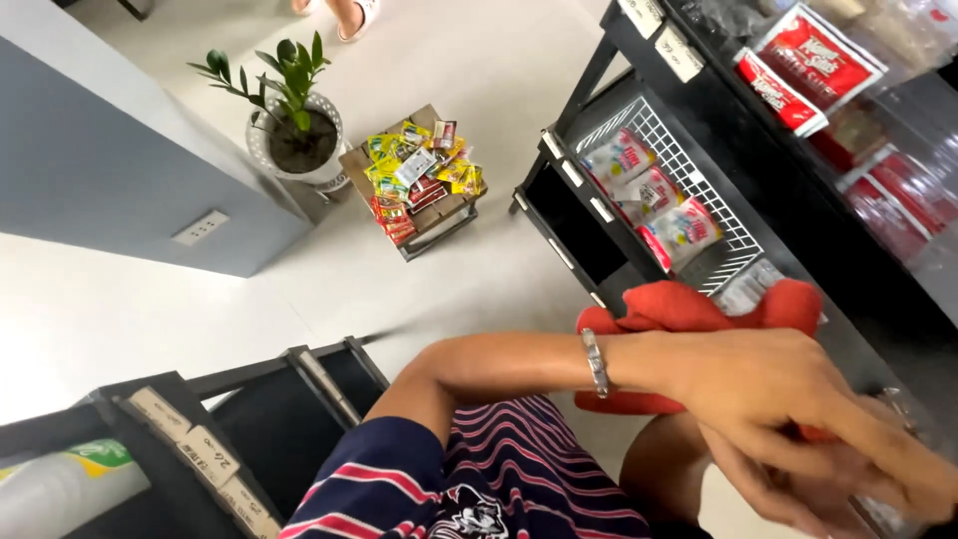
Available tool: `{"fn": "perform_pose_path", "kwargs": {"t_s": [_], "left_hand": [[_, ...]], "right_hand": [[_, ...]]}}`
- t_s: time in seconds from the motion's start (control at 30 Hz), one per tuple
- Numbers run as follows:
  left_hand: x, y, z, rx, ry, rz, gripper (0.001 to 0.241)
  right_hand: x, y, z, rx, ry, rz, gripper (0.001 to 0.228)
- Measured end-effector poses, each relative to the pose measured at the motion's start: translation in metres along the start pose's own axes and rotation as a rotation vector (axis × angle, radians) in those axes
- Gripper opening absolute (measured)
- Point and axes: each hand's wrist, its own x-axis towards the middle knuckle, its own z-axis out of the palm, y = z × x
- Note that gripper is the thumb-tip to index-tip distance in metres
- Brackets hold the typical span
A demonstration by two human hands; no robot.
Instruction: Cleaning a plastic display organizer with a cloth and then restocking oyster sauce packets onto a grocery shelf.
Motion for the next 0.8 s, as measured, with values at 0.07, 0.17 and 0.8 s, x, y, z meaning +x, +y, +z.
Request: {"fn": "perform_pose_path", "kwargs": {"t_s": [0.07, 0.17, 0.8], "left_hand": [[-0.02, -0.012, -0.022, -0.009, 0.011, -0.021, 0.035], [-0.072, -0.027, -0.062, -0.024, 0.328, 0.017, 0.038], [-0.253, 0.044, -0.274, 0.546, 0.694, -0.672, 0.059]], "right_hand": [[0.007, 0.009, 0.015, -0.033, -0.057, 0.024, 0.069], [0.002, 0.019, 0.03, -0.079, -0.165, 0.082, 0.07], [-0.035, 0.162, 0.25, 0.28, -0.241, 0.259, 0.1]]}}
